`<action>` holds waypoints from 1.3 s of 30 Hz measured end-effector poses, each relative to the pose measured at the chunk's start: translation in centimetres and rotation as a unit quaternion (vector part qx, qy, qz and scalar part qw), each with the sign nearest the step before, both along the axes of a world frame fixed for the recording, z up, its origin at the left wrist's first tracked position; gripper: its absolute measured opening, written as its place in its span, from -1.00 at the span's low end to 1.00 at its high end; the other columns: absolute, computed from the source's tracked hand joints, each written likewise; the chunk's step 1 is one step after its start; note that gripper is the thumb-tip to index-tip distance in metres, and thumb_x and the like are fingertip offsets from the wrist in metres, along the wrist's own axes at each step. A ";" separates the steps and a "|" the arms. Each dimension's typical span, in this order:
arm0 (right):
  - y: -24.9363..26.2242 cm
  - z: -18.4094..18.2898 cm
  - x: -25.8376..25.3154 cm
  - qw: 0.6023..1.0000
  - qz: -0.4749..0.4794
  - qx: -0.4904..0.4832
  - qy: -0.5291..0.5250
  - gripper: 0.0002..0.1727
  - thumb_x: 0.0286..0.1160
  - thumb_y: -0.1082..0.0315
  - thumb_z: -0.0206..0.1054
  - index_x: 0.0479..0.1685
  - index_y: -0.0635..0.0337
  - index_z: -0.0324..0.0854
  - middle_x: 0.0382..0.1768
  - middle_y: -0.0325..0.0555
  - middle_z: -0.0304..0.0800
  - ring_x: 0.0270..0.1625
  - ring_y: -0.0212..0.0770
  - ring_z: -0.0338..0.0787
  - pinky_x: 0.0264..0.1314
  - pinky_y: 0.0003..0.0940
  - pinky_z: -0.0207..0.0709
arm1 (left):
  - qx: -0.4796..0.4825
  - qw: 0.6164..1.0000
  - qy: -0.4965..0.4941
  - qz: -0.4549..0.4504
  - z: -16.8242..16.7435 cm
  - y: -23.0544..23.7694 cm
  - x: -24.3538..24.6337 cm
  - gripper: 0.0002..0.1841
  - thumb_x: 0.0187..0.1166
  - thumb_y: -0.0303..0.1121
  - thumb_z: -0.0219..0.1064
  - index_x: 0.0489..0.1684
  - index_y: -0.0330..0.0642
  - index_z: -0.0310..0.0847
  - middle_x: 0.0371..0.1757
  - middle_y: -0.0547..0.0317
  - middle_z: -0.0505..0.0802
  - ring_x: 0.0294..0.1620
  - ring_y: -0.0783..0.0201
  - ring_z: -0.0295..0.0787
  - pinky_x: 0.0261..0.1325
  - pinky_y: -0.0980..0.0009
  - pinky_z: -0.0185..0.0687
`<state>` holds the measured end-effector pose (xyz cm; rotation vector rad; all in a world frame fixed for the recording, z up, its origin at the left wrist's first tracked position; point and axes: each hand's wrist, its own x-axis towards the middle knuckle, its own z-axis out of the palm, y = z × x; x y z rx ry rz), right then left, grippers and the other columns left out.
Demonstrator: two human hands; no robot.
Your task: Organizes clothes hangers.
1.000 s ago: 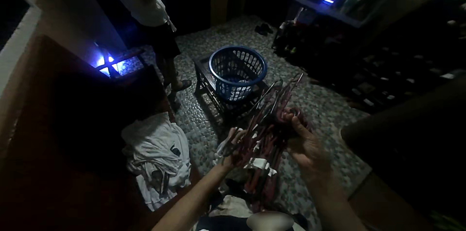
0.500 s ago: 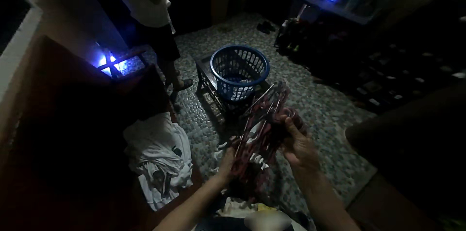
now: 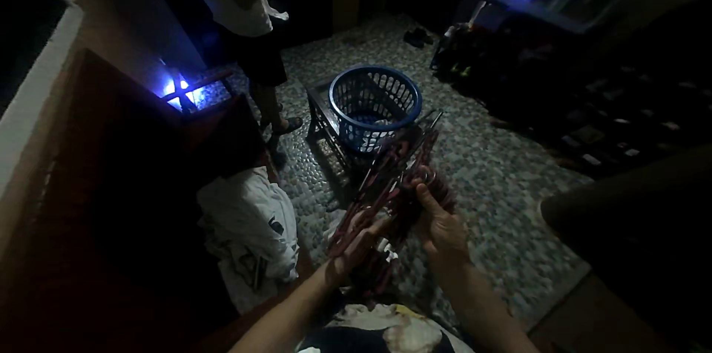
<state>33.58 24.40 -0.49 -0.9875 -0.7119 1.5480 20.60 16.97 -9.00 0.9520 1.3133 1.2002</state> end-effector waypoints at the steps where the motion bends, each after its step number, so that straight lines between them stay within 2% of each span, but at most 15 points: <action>1: -0.1 0.0 0.0 1.000 0.005 -0.003 0.004 -0.72 0.63 0.53 0.26 0.25 0.35 0.57 -0.12 -0.08 0.88 -0.13 -0.29 0.89 -0.04 -0.38 0.82 | -0.018 0.999 0.025 -0.013 -0.4 0.4 0.2 -0.60 0.69 -0.32 0.29 0.40 -0.36 0.54 0.13 0.06 0.81 0.09 0.47 0.72 0.25 0.48 0.61; 4: 0.0 -0.4 0.1 1.000 0.013 -0.003 0.019 -0.76 0.64 0.55 0.24 0.21 0.37 0.56 -0.16 -0.05 0.88 -0.17 -0.27 0.89 -0.06 -0.35 0.83 | 0.036 0.983 0.169 -0.066 -2.3 0.3 -0.3 -0.55 0.65 -0.37 0.26 0.45 -0.45 0.50 0.18 -0.10 0.80 0.16 0.34 0.72 0.34 0.43 0.59; 6: 0.2 -0.6 0.1 1.000 0.014 -0.004 0.017 -0.77 0.62 0.57 0.26 0.18 0.39 0.57 -0.17 -0.03 0.88 -0.18 -0.27 0.89 -0.07 -0.35 0.83 | 0.069 0.958 0.273 -0.063 -2.3 0.7 -0.5 -0.63 0.62 -0.39 0.26 0.31 -0.43 0.61 0.08 -0.13 0.82 0.09 0.25 0.75 0.30 0.34 0.61; 11: 1.5 -1.8 -0.3 0.999 0.028 -0.013 0.020 -0.73 0.63 0.53 0.28 0.24 0.38 0.54 -0.12 -0.02 0.87 -0.15 -0.23 0.89 -0.04 -0.30 0.83 | 0.201 0.945 0.235 0.107 -1.6 2.1 -0.2 -0.73 0.53 -0.44 0.37 0.04 -0.49 0.71 -0.07 -0.03 0.86 -0.02 0.41 0.78 0.23 0.48 0.67; 14: 3.1 -2.9 0.1 0.999 0.009 -0.033 0.022 -0.71 0.67 0.47 0.25 0.29 0.33 0.53 -0.18 -0.05 0.83 -0.23 -0.25 0.85 -0.12 -0.30 0.81 | 0.105 0.964 0.244 -0.016 0.0 -0.2 -1.4 -0.53 0.64 -0.39 0.29 0.44 -0.53 0.51 0.34 -0.25 0.75 0.38 0.20 0.69 0.56 0.34 0.46; 15: 3.8 -2.8 0.4 0.999 0.003 -0.041 0.017 -0.73 0.67 0.46 0.25 0.26 0.31 0.53 -0.23 -0.07 0.82 -0.27 -0.26 0.84 -0.17 -0.30 0.80 | 0.074 0.962 0.251 -0.077 0.0 -1.2 -2.2 -0.53 0.65 -0.42 0.27 0.48 -0.52 0.49 0.36 -0.31 0.74 0.41 0.10 0.67 0.58 0.25 0.42; 18: 5.2 -2.2 2.2 0.999 0.007 -0.043 0.011 -0.79 0.69 0.43 0.22 0.16 0.30 0.57 -0.26 -0.07 0.84 -0.28 -0.22 0.86 -0.19 -0.26 0.82 | 0.140 0.939 0.271 -0.160 -3.1 -4.0 -5.8 -0.66 0.60 -0.48 0.26 0.24 -0.53 0.64 0.14 -0.32 0.80 0.21 -0.02 0.76 0.42 0.12 0.57; 22: 5.7 -2.0 3.3 0.999 0.016 -0.026 0.022 -0.81 0.75 0.41 0.14 0.10 0.28 0.61 -0.30 -0.09 0.85 -0.31 -0.25 0.86 -0.23 -0.29 0.82 | 0.106 0.945 0.267 -0.159 -4.8 -6.2 -9.1 -0.73 0.69 -0.38 0.21 0.07 -0.42 0.71 0.02 -0.19 0.81 0.10 0.10 0.74 0.32 0.18 0.59; 25: 5.3 -1.7 2.4 1.000 0.012 -0.026 0.002 -0.80 0.72 0.41 0.19 0.16 0.25 0.61 -0.26 -0.12 0.86 -0.25 -0.29 0.86 -0.18 -0.32 0.80 | 0.123 0.962 0.240 -0.041 -3.3 -4.9 -8.6 -0.70 0.69 -0.40 0.17 0.14 -0.47 0.68 0.13 -0.15 0.80 0.19 0.23 0.72 0.40 0.29 0.56; 27: 4.7 -1.5 1.4 1.000 0.021 -0.016 -0.006 -0.80 0.70 0.42 0.22 0.16 0.26 0.60 -0.22 -0.12 0.88 -0.22 -0.28 0.88 -0.14 -0.32 0.82 | 0.153 0.975 0.147 0.065 -1.5 -2.9 -8.0 -0.69 0.73 -0.43 0.09 0.21 -0.50 0.57 0.05 0.06 0.80 0.08 0.44 0.73 0.29 0.42 0.66; 30: 3.6 -2.8 0.6 1.000 0.026 0.006 0.016 -0.72 0.65 0.54 0.23 0.26 0.24 0.59 -0.11 -0.14 0.87 -0.15 -0.28 0.88 -0.08 -0.32 0.83 | 0.229 0.963 -0.002 0.139 1.8 -1.2 -6.6 -0.84 0.77 -0.39 0.12 0.11 -0.19 0.57 -0.19 0.43 0.81 -0.20 0.56 0.75 -0.02 0.47 0.75; 32: 3.4 -3.6 0.8 0.999 0.034 -0.004 0.019 -0.68 0.64 0.56 0.20 0.31 0.21 0.55 -0.15 -0.18 0.85 -0.21 -0.33 0.86 -0.15 -0.38 0.81 | 0.265 0.960 -0.016 0.091 2.8 -2.3 -5.8 -0.85 0.75 -0.30 0.20 0.08 -0.04 0.65 -0.14 0.55 0.85 -0.16 0.63 0.76 -0.02 0.53 0.76; 35: 3.1 -3.8 1.4 0.995 0.088 -0.030 0.023 -0.76 0.68 0.55 0.15 0.21 0.23 0.57 -0.23 -0.16 0.84 -0.27 -0.33 0.84 -0.21 -0.38 0.80 | 0.252 0.961 0.118 -0.012 1.5 -5.2 -5.7 -0.74 0.71 -0.36 0.22 0.09 -0.39 0.68 0.04 0.16 0.80 0.09 0.55 0.68 0.28 0.53 0.59; 37: 3.6 -2.8 2.4 0.995 0.091 -0.032 0.040 -0.81 0.71 0.51 0.10 0.09 0.20 0.59 -0.28 -0.16 0.85 -0.28 -0.30 0.85 -0.21 -0.35 0.80 | 0.190 0.961 0.203 0.000 -1.2 -6.8 -8.0 -0.70 0.66 -0.42 0.19 0.15 -0.49 0.66 0.13 -0.09 0.80 0.16 0.39 0.70 0.36 0.42 0.57; 39: 4.4 -1.5 3.7 0.992 0.095 -0.012 0.082 -0.77 0.73 0.45 0.02 0.02 0.14 0.62 -0.28 -0.15 0.86 -0.23 -0.26 0.86 -0.13 -0.28 0.80 | 0.142 0.962 0.232 0.030 -3.8 -8.2 -10.8 -0.70 0.68 -0.41 0.17 0.16 -0.45 0.66 0.10 -0.04 0.80 0.11 0.43 0.71 0.31 0.46 0.61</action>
